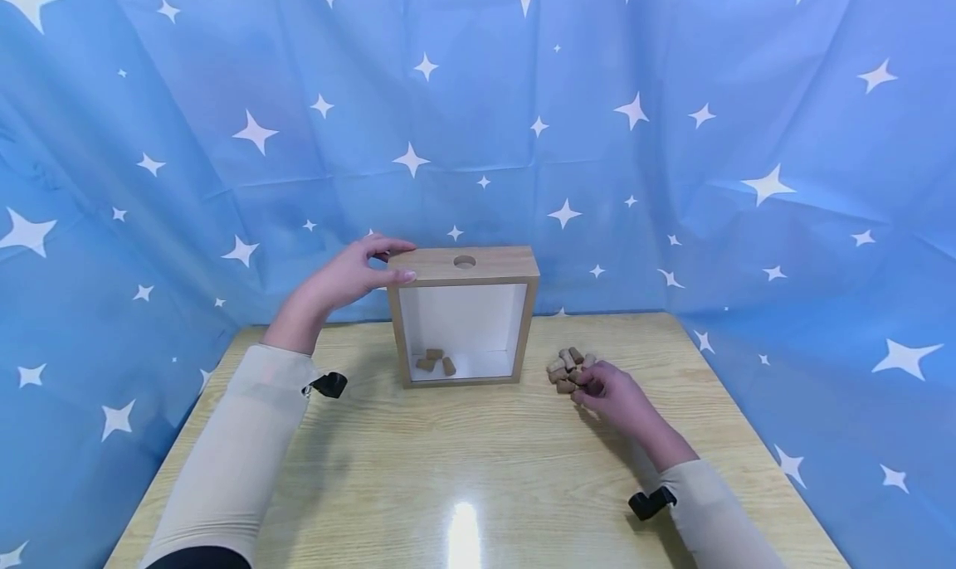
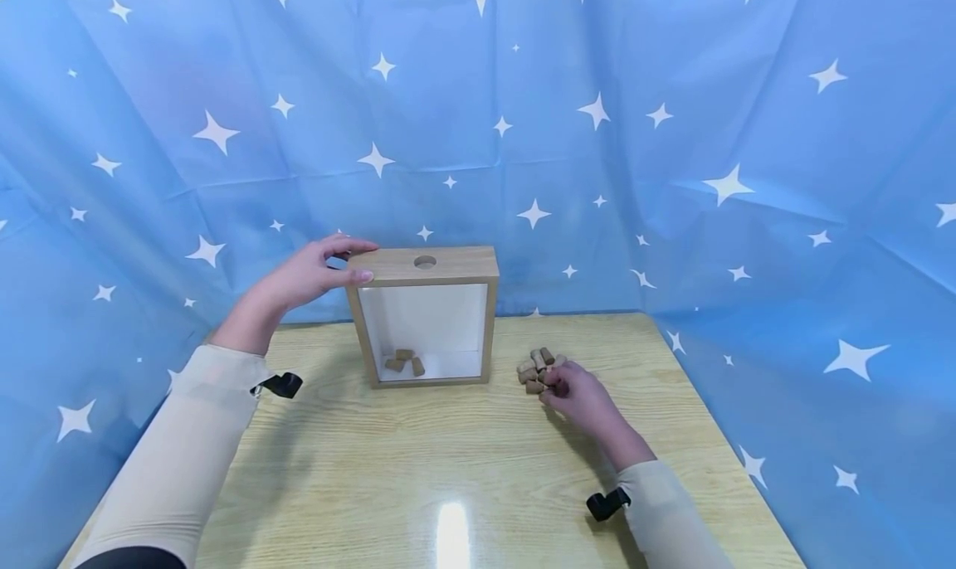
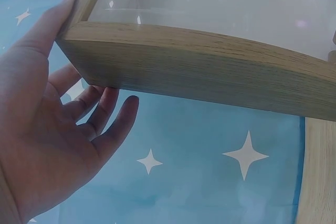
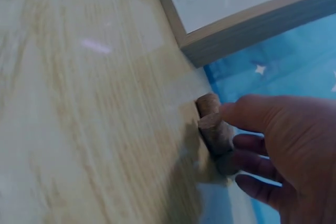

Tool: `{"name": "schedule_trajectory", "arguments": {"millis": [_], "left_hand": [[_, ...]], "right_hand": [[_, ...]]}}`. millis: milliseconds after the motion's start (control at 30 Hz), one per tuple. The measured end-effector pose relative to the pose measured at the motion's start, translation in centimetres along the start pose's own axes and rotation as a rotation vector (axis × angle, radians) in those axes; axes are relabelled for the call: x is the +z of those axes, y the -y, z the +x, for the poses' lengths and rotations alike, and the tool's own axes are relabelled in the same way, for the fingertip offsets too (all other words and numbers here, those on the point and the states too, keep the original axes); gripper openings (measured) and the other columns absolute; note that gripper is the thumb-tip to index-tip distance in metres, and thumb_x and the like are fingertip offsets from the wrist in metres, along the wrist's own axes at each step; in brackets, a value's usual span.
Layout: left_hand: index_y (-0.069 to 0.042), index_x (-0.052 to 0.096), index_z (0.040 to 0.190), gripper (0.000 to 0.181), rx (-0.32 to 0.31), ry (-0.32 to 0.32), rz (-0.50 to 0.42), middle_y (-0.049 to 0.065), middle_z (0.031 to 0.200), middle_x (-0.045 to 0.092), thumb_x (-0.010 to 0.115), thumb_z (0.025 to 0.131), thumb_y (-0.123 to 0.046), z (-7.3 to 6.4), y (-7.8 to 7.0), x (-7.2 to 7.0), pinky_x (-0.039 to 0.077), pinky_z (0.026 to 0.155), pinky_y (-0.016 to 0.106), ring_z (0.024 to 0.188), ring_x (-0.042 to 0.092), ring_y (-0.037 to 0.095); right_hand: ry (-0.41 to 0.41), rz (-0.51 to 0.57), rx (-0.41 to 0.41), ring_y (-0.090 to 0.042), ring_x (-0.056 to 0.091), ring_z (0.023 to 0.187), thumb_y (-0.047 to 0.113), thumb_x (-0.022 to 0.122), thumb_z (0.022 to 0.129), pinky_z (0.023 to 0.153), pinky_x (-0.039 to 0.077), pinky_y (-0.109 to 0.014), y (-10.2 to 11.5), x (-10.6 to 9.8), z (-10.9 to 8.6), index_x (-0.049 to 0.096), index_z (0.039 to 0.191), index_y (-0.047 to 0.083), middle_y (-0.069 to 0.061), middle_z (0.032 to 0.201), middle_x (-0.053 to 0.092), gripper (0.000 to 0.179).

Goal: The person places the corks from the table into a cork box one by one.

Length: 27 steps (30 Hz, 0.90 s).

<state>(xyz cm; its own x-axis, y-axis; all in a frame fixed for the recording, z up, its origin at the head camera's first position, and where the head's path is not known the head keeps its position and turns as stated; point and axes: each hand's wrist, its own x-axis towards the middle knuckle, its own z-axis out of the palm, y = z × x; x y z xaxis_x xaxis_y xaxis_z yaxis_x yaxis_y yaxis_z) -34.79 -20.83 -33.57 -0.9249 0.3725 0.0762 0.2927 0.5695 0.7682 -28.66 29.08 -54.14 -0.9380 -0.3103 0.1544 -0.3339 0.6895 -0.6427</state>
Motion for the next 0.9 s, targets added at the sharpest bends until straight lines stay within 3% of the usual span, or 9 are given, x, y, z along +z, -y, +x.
{"name": "schedule_trajectory", "arguments": {"millis": [533,900], "left_hand": [[-0.027,0.062,0.159,0.066,0.012,0.002,0.015,0.003,0.168,0.045,0.080,0.101,-0.054,-0.10,0.25,0.10,0.043,0.113,0.060,0.145,0.041,0.032],[-0.028,0.062,0.158,0.063,0.007,0.002,0.004,0.002,0.165,0.047,0.079,0.103,-0.051,-0.23,-0.22,0.16,0.043,0.112,0.059,0.144,0.041,0.031]], "right_hand": [[0.065,-0.080,-0.047,-0.020,0.061,0.092,0.000,0.087,0.092,0.078,0.054,-0.036,-0.62,0.37,-0.12,0.074,0.116,0.006,-0.007,0.110,0.062,0.027],[0.044,-0.091,-0.041,-0.019,0.061,0.093,0.002,0.087,0.094,0.079,0.055,-0.036,-0.57,0.66,-0.37,0.072,0.107,0.010,-0.005,0.109,0.061,0.022]]}}
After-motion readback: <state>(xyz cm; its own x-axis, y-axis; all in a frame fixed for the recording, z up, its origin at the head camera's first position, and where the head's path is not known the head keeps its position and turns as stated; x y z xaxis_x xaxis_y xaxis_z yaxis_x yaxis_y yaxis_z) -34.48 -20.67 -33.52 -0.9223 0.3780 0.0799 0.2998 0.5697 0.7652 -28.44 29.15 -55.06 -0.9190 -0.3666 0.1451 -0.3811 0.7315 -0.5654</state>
